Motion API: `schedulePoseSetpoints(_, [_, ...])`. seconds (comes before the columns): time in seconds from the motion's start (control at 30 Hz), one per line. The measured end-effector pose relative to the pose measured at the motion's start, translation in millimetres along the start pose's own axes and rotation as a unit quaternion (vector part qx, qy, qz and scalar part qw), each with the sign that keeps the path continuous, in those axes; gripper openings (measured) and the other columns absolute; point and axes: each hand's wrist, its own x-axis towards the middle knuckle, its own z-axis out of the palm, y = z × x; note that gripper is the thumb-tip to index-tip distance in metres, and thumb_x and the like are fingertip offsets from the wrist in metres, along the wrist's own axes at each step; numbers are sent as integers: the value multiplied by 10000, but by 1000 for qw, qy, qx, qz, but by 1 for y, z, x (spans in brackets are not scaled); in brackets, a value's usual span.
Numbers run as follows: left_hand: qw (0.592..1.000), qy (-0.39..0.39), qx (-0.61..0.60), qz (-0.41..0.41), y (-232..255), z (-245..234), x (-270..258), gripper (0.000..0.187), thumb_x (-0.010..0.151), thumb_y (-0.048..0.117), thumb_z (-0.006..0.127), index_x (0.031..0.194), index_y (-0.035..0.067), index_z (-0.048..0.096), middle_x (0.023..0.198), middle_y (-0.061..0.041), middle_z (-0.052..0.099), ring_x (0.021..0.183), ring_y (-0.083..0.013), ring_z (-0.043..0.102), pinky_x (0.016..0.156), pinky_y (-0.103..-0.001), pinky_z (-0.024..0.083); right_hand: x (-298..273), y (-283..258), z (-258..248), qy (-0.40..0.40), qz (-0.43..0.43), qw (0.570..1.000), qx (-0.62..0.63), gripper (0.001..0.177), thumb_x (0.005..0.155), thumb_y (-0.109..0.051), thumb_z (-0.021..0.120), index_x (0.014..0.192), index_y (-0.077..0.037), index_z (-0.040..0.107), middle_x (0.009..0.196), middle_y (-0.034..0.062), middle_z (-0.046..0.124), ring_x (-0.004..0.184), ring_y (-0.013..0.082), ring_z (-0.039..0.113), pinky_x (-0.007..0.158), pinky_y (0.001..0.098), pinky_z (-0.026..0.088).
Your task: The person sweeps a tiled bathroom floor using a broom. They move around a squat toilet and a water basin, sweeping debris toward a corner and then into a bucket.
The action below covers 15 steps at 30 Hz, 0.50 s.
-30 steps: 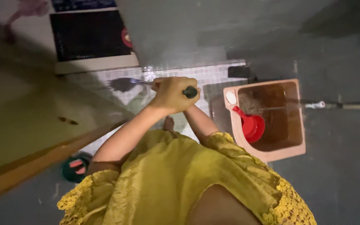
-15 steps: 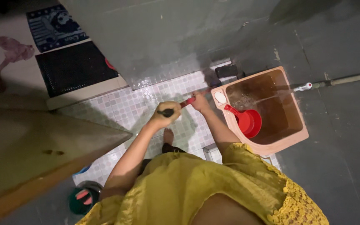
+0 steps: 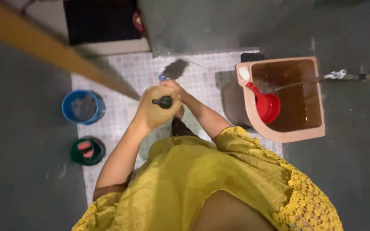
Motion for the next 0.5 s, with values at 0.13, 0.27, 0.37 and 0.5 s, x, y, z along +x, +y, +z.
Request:
schedulePoseSetpoints(0.13, [993, 12, 67, 95, 21, 4, -48, 128, 703, 134, 616, 636, 69, 529, 637, -93, 545, 609, -262, 539, 563, -330, 444, -62, -51, 75, -63, -75, 975, 199, 207, 732, -244, 619, 683, -52, 559, 691, 99, 576, 664, 229, 553, 622, 342, 446])
schedulePoseSetpoints(0.27, [990, -13, 79, 119, 33, 14, -82, 153, 698, 132, 637, 604, 74, 531, 574, -81, 520, 593, -256, 536, 547, -332, 426, -119, -113, 88, -49, -112, 975, 185, 206, 721, -242, 614, 684, -45, 568, 700, 100, 586, 671, 227, 563, 616, 340, 452])
schedulePoseSetpoints(0.37, [992, -18, 42, 116, 36, 21, -94, 169, 704, 118, 642, 595, 64, 525, 586, -84, 529, 560, -235, 532, 532, -317, 425, -147, -140, 87, -16, -130, 983, 131, 206, 714, -239, 610, 686, -39, 574, 706, 101, 595, 677, 225, 570, 612, 339, 456])
schedulePoseSetpoints(0.5, [991, 9, -32, 127, 19, 31, -108, 192, 738, 78, 629, 604, 38, 496, 594, -76, 520, 530, -200, 506, 515, -299, 405, -160, -115, 74, 69, -131, 989, -30, 207, 704, -237, 606, 687, -32, 583, 715, 102, 606, 684, 223, 579, 606, 337, 461])
